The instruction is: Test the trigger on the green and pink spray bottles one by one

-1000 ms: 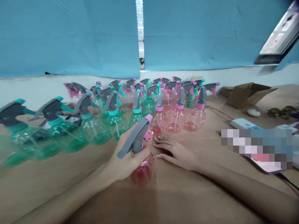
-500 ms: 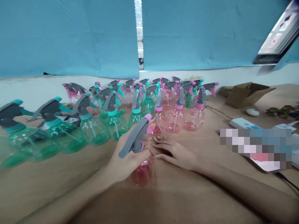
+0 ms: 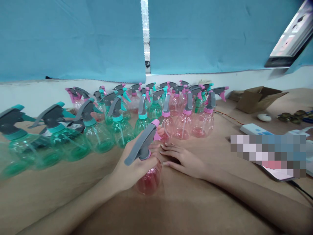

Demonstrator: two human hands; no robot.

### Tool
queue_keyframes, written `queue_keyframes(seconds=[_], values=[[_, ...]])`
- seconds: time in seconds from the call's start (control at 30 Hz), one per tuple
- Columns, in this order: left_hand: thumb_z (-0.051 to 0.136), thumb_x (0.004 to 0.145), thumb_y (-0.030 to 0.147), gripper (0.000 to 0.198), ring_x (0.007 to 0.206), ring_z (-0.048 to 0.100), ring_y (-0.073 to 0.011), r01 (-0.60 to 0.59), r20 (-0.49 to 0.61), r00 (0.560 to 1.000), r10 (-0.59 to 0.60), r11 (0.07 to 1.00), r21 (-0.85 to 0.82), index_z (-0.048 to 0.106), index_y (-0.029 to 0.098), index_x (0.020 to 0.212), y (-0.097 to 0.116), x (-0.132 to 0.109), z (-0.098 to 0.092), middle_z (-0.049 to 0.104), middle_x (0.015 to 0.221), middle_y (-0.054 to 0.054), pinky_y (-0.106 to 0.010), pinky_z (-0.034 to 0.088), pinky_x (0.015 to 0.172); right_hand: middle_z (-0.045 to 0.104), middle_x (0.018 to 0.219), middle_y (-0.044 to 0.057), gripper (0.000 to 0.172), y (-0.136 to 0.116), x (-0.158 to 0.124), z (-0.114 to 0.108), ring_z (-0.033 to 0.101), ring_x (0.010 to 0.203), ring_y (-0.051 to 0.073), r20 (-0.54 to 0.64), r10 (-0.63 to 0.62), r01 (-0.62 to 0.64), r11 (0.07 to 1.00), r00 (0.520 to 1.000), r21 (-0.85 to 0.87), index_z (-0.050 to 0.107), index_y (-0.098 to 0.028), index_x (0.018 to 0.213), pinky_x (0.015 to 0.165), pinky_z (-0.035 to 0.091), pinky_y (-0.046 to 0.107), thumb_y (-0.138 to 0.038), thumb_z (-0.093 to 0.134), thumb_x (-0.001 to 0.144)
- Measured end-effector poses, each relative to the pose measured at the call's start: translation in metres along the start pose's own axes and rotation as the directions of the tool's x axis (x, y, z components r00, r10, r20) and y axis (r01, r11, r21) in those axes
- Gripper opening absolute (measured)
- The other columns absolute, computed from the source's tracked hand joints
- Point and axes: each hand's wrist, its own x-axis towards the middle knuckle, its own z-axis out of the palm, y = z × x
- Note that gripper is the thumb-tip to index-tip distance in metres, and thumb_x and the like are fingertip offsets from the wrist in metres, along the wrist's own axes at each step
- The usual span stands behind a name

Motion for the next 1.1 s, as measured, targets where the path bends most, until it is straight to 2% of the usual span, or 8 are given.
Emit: queue_keyframes(seconds=[0.23, 0.5, 0.9, 1.1], values=[[0.046, 0.07, 0.026, 0.035, 0.064, 0.057, -0.0173, -0.014, -0.07, 0.997, 0.018, 0.998, 0.057, 0.053, 0.02, 0.104, -0.0045, -0.0009, 0.0038, 0.059, 0.068, 0.003, -0.029, 0.05, 0.063, 0.051, 0.132, 0.008, 0.046, -0.0001, 0.0002, -0.0004, 0.041, 0.127, 0.023, -0.009, -0.006, 0.006, 1.0, 1.0, -0.007, 0.05, -0.021, 0.128, 0.106, 0.032, 0.044, -0.046, 0.044, 0.09], [0.045, 0.069, 0.027, 0.011, 0.069, 0.06, -0.0185, 0.012, -0.092, 0.996, -0.003, 0.995, 0.096, 0.049, 0.021, 0.078, -0.0076, -0.0011, 0.0051, 0.063, 0.074, 0.0, -0.028, 0.047, 0.06, 0.05, 0.133, 0.008, 0.046, -0.0002, -0.0003, 0.0001, 0.04, 0.127, 0.022, -0.003, 0.008, -0.009, 1.0, 1.0, -0.014, 0.051, -0.019, 0.126, 0.106, 0.032, 0.043, -0.047, 0.044, 0.09], [0.045, 0.071, 0.031, 0.016, 0.069, 0.062, -0.0195, 0.028, -0.089, 0.996, -0.018, 0.992, 0.122, 0.054, 0.021, 0.082, -0.0049, -0.0012, 0.004, 0.065, 0.074, 0.0, -0.029, 0.047, 0.059, 0.05, 0.134, 0.009, 0.046, -0.0001, -0.0004, -0.0001, 0.04, 0.127, 0.021, -0.004, 0.003, -0.003, 1.0, 1.0, -0.024, 0.05, -0.019, 0.127, 0.106, 0.032, 0.042, -0.046, 0.044, 0.09], [0.043, 0.074, 0.032, 0.017, 0.071, 0.061, -0.02, 0.04, -0.066, 0.997, -0.03, 0.987, 0.157, 0.055, 0.02, 0.078, -0.0075, -0.0012, 0.0052, 0.065, 0.073, -0.001, -0.029, 0.045, 0.057, 0.051, 0.133, 0.009, 0.045, 0.0021, -0.0003, 0.0018, 0.042, 0.125, 0.021, -0.011, -0.019, 0.019, 1.0, 1.0, -0.016, 0.05, -0.02, 0.127, 0.106, 0.032, 0.042, -0.045, 0.045, 0.09]])
